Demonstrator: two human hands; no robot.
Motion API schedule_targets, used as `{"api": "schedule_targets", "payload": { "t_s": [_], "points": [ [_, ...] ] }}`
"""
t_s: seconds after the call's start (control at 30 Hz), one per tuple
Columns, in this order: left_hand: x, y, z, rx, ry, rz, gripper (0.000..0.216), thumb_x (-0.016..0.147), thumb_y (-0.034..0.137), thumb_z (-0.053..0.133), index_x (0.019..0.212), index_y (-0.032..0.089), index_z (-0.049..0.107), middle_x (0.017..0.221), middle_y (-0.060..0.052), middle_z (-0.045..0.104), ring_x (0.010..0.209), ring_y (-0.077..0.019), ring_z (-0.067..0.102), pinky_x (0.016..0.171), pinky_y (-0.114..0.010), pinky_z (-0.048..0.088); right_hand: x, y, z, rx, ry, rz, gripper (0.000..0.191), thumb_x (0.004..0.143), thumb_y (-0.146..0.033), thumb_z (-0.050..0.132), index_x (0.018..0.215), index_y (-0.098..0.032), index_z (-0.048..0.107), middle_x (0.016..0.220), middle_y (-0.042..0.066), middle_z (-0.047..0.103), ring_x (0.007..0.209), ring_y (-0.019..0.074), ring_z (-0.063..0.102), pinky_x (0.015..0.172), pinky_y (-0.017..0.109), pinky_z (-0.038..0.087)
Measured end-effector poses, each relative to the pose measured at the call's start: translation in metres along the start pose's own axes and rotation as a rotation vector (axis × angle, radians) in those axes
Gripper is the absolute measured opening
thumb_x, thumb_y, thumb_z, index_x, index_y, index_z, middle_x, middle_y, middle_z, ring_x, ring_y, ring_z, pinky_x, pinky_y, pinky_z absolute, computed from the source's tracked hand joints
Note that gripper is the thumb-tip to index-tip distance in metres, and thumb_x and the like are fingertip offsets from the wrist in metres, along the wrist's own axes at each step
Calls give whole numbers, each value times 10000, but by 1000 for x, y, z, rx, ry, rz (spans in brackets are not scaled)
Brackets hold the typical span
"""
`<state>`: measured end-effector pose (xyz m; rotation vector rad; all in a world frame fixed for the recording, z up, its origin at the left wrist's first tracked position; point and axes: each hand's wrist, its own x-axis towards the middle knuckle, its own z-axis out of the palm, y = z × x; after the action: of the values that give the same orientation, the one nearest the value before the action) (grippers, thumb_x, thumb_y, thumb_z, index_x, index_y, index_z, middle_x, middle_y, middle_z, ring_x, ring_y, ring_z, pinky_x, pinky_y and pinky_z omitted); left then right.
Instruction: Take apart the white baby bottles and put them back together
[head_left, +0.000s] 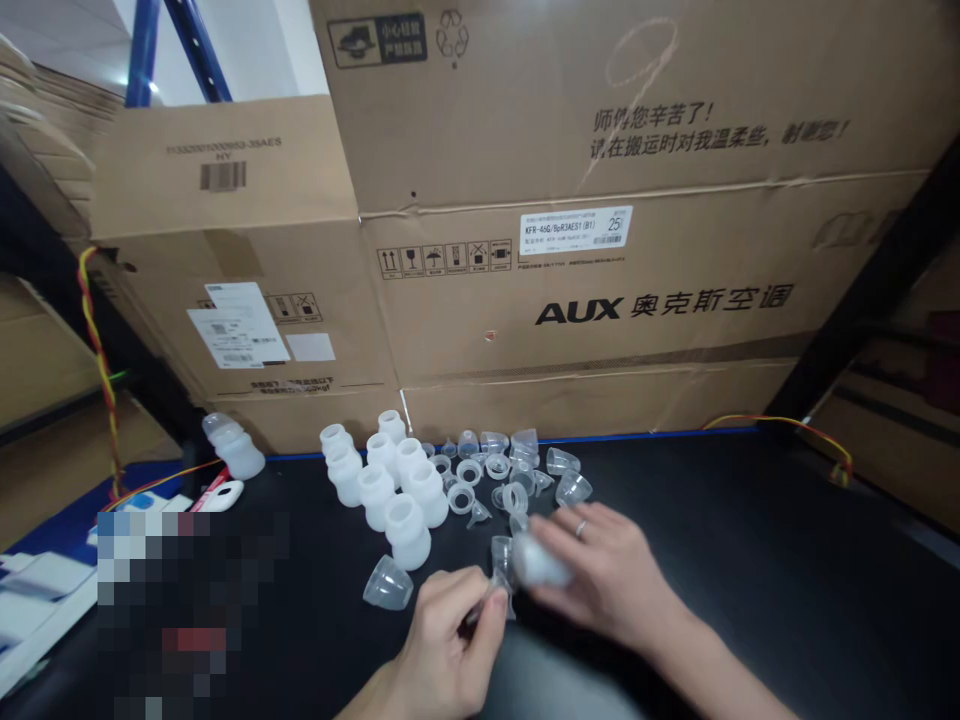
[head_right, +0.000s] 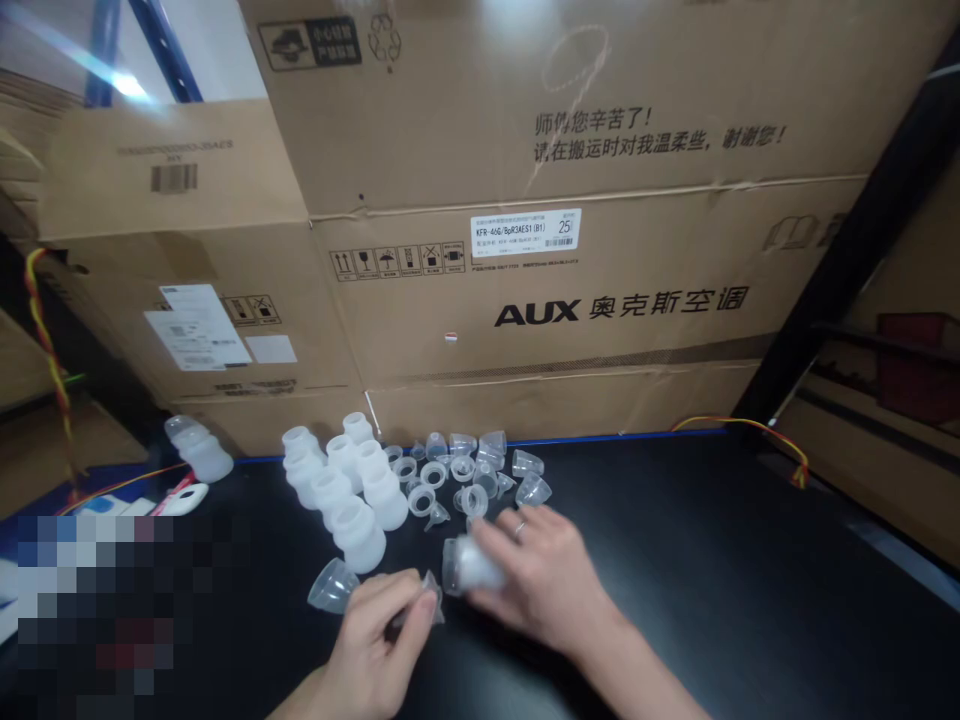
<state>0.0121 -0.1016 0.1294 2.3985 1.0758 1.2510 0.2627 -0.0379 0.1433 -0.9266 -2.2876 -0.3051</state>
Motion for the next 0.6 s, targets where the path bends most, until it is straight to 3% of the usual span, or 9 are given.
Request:
{"api": "schedule_targets", "payload": {
  "t_s": [0.03, 0.1, 0.17, 0.23, 0.4, 0.5, 0.6],
  "points": [
    [-2, 0, -3, 20, 47, 67, 294, 956, 81, 474, 710, 222, 397, 598, 51, 423, 517, -88, 420, 564, -272, 315, -4, 18, -2, -43, 37, 91, 370, 938, -534, 638, 1131, -230, 720, 921, 65, 736, 775, 215, 649, 725, 318, 438],
    [-3, -2, -12, 58, 135, 159, 280, 927, 40, 478, 725, 224, 417, 584, 57, 425, 505, -87, 416, 562, -268, 317, -14, 60, -11, -151, 253, 333, 451, 921, -620, 655, 1090, -211, 742, 951, 80, 758, 794, 222, 693, 739, 310, 479],
    [-2, -4, -19, 79, 156, 139, 266, 923, 61, 499, 731, 227, 419, 591, 57, 418, 506, -87, 416, 547, -256, 326, -24, 95, -24, -269, 459, 632, 618, 880, -757, 609, 1094, -194, 748, 984, 104, 760, 842, 272, 714, 741, 341, 496],
    [1, -7, -23, 95, 95, 68, 220, 924, 126, 549, 757, 228, 448, 620, 52, 437, 522, -88, 447, 542, -239, 360, -30, 114, -34, -280, 579, 807, 728, 842, -837, 567, 1114, -187, 749, 985, 109, 758, 870, 303, 717, 759, 372, 513],
    [7, -13, -19, 175, -78, -63, 89, 912, 237, 602, 849, 225, 541, 685, 43, 514, 538, -90, 499, 546, -227, 413, -27, 105, -29, -89, 546, 759, 709, 805, -844, 601, 1104, -210, 706, 1032, 94, 738, 907, 286, 704, 833, 381, 527],
    [6, -16, -12, 217, -131, -211, 59, 936, 283, 565, 923, 233, 594, 744, 29, 565, 534, -100, 514, 528, -237, 410, -24, 92, -16, -14, 555, 853, 856, 682, -900, 667, 1178, -205, 603, 993, 95, 718, 849, 285, 704, 739, 361, 534],
    [3, -22, -6, 218, -135, -368, 207, 954, 320, 549, 1140, 253, 609, 804, 32, 618, 508, -102, 536, 538, -245, 447, -23, 82, -8, 37, 511, 916, 829, 643, -920, 671, 1060, -213, 560, 895, 86, 700, 743, 263, 683, 628, 325, 509]
  ]
}}
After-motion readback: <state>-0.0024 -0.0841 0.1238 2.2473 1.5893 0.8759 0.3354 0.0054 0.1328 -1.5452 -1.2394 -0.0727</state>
